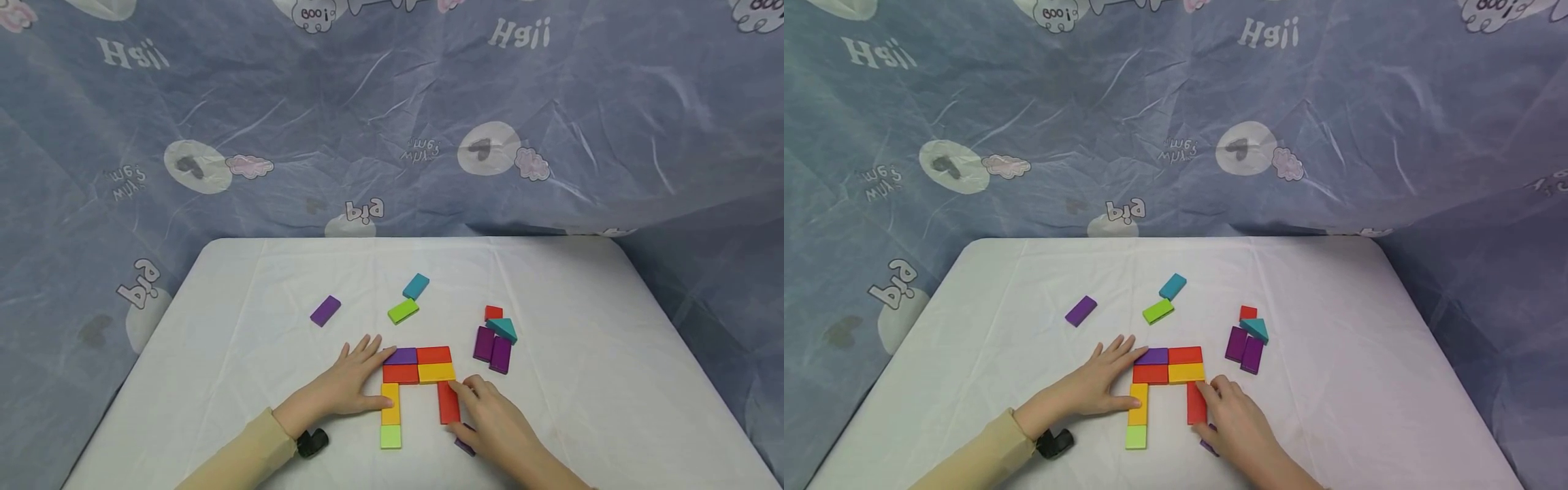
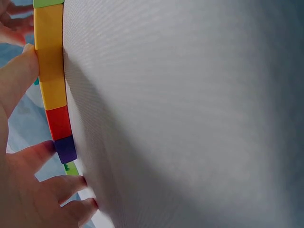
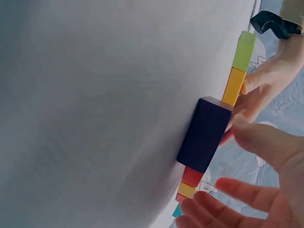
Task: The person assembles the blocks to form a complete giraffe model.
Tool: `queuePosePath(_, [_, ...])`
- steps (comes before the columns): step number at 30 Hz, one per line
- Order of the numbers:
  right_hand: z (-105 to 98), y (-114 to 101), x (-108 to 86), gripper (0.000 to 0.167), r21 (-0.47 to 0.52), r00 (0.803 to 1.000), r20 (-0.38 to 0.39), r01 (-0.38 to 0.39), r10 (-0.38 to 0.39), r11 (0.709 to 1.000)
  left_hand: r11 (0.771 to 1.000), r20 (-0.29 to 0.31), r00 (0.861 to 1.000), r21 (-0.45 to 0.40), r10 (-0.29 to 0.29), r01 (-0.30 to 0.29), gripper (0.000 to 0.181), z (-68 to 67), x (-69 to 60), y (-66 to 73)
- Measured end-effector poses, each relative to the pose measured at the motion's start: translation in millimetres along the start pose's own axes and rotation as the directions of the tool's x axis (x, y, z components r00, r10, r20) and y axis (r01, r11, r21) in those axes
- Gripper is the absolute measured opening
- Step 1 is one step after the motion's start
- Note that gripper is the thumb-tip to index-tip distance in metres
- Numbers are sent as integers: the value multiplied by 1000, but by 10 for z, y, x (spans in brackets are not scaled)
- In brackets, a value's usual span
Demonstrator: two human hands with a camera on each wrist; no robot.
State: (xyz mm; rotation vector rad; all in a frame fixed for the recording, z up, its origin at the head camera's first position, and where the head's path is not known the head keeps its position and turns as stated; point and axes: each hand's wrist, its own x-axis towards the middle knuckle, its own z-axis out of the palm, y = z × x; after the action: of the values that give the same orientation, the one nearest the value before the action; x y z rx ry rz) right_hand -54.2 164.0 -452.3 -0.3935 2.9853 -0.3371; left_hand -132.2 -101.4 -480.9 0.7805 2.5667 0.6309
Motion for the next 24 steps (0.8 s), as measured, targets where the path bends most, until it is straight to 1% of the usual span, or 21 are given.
queuePosePath(3, [-13,12,-18,59,30,998,47,-45,43,999,1000,0,1000,-9,7,-7,89,-17,-1,5])
queuePosePath(6, [-24,39,-39,55,55,988,132,-87,79,995,1000,3,1000,-13,7,-7,90,-21,1,7])
queuePosePath(9, [-22,74,-51,54,68,976,203,-98,82,993,1000,11,1000,-6,-6,6,90,-12,7,2])
queuePosePath(12, [-6,99,-72,51,95,971,230,-95,71,991,1000,15,1000,-4,-12,12,91,0,11,-1])
queuePosePath(16, [-1,131,-105,45,130,970,242,-68,35,989,1000,10,1000,-8,-8,8,91,13,17,-9])
queuePosePath(18, [1,148,-129,43,154,971,239,-26,-12,988,1000,4,1000,-8,-4,4,91,18,20,-18])
queuePosePath(20, [3,160,-146,42,184,970,233,31,-75,982,1000,0,1000,-8,4,-4,90,12,19,-20])
queuePosePath(24, [15,134,-159,42,230,958,234,109,-164,967,1000,-3,1000,-6,11,-11,90,-1,15,-12])
